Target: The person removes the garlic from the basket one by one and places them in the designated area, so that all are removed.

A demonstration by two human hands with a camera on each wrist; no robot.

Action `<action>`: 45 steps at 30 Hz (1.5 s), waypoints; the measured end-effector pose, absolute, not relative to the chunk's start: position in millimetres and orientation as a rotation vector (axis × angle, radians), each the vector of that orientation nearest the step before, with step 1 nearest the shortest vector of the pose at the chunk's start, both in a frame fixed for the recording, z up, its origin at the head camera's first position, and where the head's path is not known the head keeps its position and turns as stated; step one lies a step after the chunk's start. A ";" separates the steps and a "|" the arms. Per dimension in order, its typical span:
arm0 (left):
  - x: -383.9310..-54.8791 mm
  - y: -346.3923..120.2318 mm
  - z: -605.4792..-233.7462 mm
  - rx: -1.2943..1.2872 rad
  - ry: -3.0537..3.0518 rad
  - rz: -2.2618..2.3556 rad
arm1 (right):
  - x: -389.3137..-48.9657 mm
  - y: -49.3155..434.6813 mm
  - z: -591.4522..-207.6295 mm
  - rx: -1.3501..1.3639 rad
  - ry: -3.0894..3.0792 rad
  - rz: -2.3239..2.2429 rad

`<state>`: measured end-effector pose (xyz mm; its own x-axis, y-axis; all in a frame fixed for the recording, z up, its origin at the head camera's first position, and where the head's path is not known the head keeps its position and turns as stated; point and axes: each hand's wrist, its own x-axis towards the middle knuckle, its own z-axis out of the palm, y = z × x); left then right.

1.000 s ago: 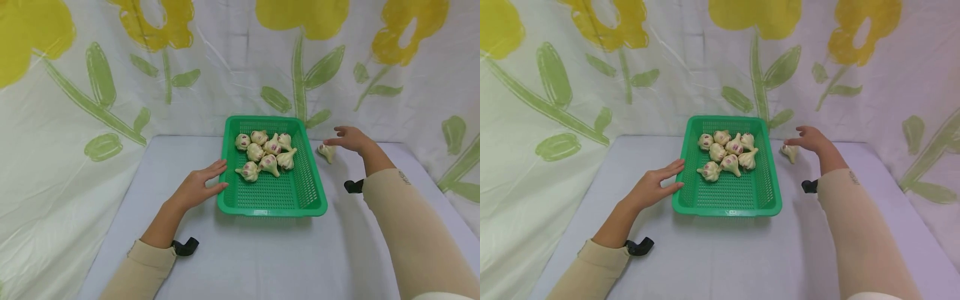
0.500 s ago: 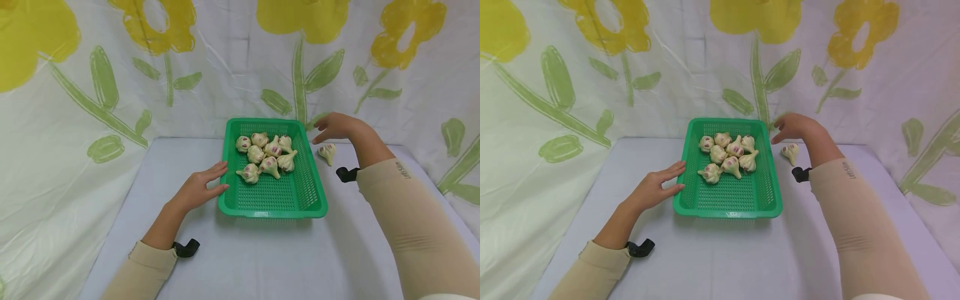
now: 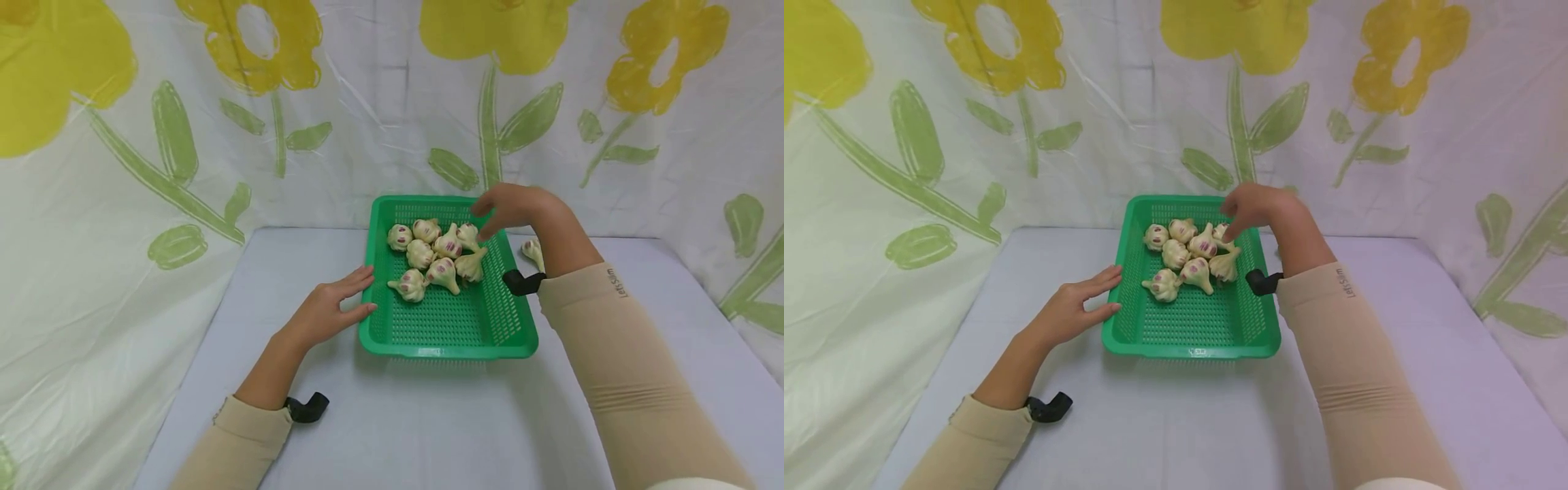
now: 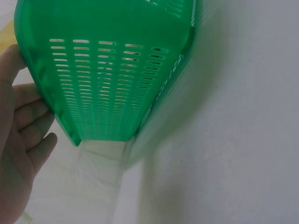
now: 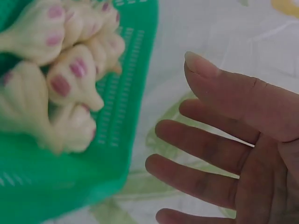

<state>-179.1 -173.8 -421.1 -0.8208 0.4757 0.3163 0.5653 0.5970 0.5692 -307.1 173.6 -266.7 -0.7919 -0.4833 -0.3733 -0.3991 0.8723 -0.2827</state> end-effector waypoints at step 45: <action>-182.8 -172.8 -423.0 -0.893 -2.657 -1.031 | -324.5 115.9 -377.3 -0.759 2.073 -1.081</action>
<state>-182.8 -172.8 -423.0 -0.8103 0.4758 0.3421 0.5821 0.5853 0.5645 -324.5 115.9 -377.3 -0.6059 -0.7401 -0.2918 -0.1846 0.4875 -0.8534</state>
